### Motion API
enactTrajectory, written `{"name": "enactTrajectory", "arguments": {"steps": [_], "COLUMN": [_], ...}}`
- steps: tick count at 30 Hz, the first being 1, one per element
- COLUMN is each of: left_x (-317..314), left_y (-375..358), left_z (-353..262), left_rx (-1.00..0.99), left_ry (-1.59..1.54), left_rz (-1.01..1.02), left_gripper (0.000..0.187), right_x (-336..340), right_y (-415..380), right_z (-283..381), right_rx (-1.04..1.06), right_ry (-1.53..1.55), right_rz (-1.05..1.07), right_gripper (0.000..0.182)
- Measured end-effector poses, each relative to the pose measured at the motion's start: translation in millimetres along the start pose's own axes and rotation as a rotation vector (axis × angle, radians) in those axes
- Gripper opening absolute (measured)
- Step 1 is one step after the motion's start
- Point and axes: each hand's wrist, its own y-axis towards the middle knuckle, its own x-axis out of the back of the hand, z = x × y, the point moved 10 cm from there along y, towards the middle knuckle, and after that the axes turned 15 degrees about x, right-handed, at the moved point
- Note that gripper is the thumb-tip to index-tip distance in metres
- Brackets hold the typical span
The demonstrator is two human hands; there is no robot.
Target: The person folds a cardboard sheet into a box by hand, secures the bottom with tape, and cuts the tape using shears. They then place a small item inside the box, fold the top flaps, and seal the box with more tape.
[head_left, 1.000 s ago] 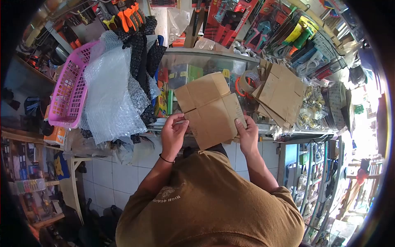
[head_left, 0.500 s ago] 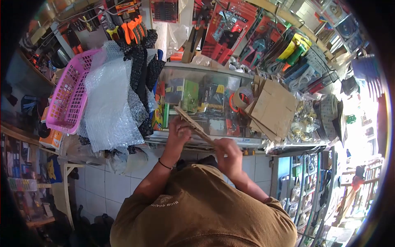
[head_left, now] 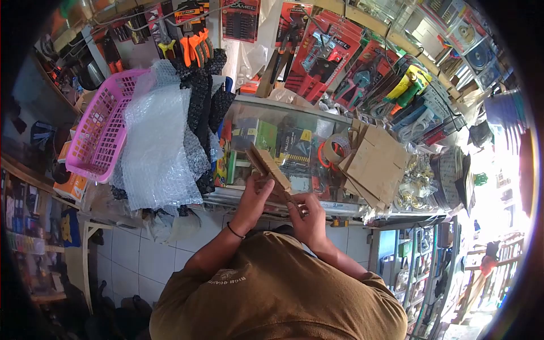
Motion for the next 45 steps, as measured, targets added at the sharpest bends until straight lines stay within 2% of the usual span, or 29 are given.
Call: {"name": "enactTrajectory", "arguments": {"steps": [4,6,7,9,18,22,25,27,28,30,31,33,37,39,40,43,44,45], "left_x": [3.5,2.7,4.1,-2.0,-5.5,-9.7,-8.1,-3.6,-6.2,-10.7,-11.4,-7.1,-5.7,-4.1,0.8,10.2,12.3,12.5], "left_y": [3.2,18.5,20.0,22.0,28.9,30.7,47.6,52.7,51.9,47.8,47.9,45.9,18.6,-2.0,-11.8,-10.2,-6.7,-12.3], "left_z": [-5.2,-4.5,-2.3,6.1,11.0,13.6,28.2,27.7,29.1,24.9,22.4,4.4,-40.7,-77.4,-84.6,-87.3,-84.5,-90.0], "left_rx": [-0.002,-0.114,-0.121,-0.058,-0.054,-0.051,-0.031,-0.117,-0.114,-0.148,-0.145,-0.26,-0.197,-0.474,-0.43,-0.461,-0.462,-0.572], "left_ry": [0.084,0.043,0.042,-0.092,-0.165,-0.156,-0.262,-0.095,-0.096,-0.065,-0.064,0.329,0.566,0.656,0.638,0.817,0.823,0.859], "left_rz": [-0.081,0.073,0.07,0.159,0.199,0.217,0.273,0.186,0.187,0.147,0.151,-0.005,-0.036,-0.183,-0.276,-0.393,-0.393,-0.458], "left_gripper": [0.048,0.044,0.044,0.037,0.028,0.028,0.028,0.03,0.03,0.03,0.03,0.024,0.022,0.021,0.02,0.02,0.02,0.021], "right_x": [-12.4,-13.3,-14.7,-21.3,-19.4,-15.5,-11.3,-10.0,-6.4,-4.8,-0.6,4.6,40.6,42.2,39.0,21.2,10.3,9.2], "right_y": [-1.3,-0.5,-0.5,-6.8,1.7,6.3,12.9,11.4,13.8,20.2,21.9,20.7,24.8,17.1,15.3,1.2,-6.8,-9.2], "right_z": [2.5,2.6,0.2,-29.0,-31.9,-35.4,-42.6,-65.2,-66.1,-60.7,-60.3,-63.4,-46.3,-49.1,-46.4,-49.4,-58.4,-56.6], "right_rx": [0.076,0.081,0.087,-0.144,-0.133,-0.138,-0.147,-0.306,-0.31,-0.254,-0.257,-0.306,-0.303,-0.407,-0.399,-0.518,-0.553,-0.552], "right_ry": [0.05,-0.038,-0.036,0.099,0.126,0.119,0.129,0.312,0.31,0.052,0.049,-0.055,-0.149,0.259,0.28,0.333,0.466,0.472], "right_rz": [0.025,0.025,0.026,0.039,0.049,0.043,0.064,0.027,0.026,0.206,0.203,0.295,0.169,-0.019,-0.016,0.026,0.005,0.003], "right_gripper": [0.019,0.018,0.018,0.022,0.031,0.033,0.03,0.025,0.025,0.02,0.02,0.018,0.02,0.015,0.008,0.008,0.011,0.011]}}
